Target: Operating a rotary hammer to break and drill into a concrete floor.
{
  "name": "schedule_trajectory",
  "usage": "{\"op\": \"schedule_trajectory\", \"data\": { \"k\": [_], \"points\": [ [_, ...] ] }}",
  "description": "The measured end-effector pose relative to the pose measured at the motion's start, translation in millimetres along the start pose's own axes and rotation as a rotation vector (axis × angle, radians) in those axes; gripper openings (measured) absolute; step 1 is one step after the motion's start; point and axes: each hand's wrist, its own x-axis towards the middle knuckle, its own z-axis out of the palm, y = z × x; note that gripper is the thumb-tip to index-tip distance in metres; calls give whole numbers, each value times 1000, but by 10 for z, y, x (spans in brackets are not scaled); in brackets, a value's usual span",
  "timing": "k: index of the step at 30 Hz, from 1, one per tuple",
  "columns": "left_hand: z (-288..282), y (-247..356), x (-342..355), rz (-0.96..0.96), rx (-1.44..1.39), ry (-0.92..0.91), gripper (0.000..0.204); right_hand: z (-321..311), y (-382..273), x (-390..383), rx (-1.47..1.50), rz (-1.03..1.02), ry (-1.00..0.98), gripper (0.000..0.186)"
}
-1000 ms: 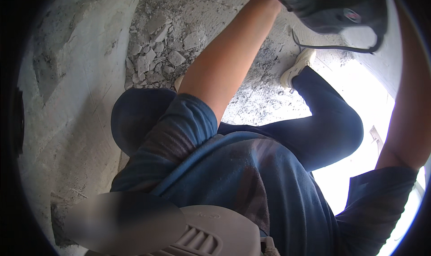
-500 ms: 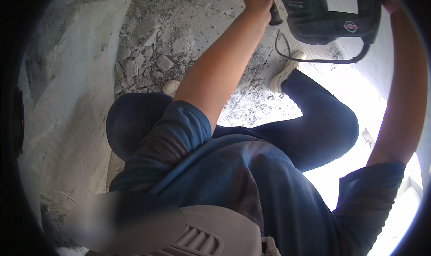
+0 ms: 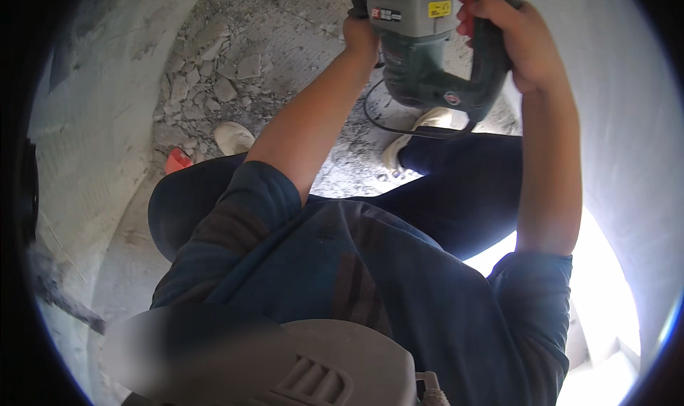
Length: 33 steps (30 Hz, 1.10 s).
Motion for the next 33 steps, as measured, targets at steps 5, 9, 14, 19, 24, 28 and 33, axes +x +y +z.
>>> {"op": "schedule_trajectory", "data": {
  "k": [5, 9, 14, 19, 24, 28, 33],
  "points": [
    [-146, -91, -43, 16, 310, 68, 44, 31, 204, -9, 159, 73, -56, 24],
    [-254, -277, -2, -40, 208, -4, 39, 204, 510, -106, 164, 7, -10, 20],
    [-113, -491, 91, -27, 130, 104, 38, 141, 561, 101, 69, -124, -46, 17],
    [-74, -609, 262, -28, -66, -34, 43, -136, 722, 217, 68, -219, -106, 15],
    [-378, -965, 168, -94, 39, 29, 47, 107, 1421, -114, 156, -132, -15, 17],
    [-615, -1135, 213, 288, 422, -99, 42, 279, 1830, -274, 208, -86, -86, 13],
    [-673, -1376, 283, -6, 101, -133, 39, 460, 2035, -319, 279, -99, -98, 28]
  ]
}}
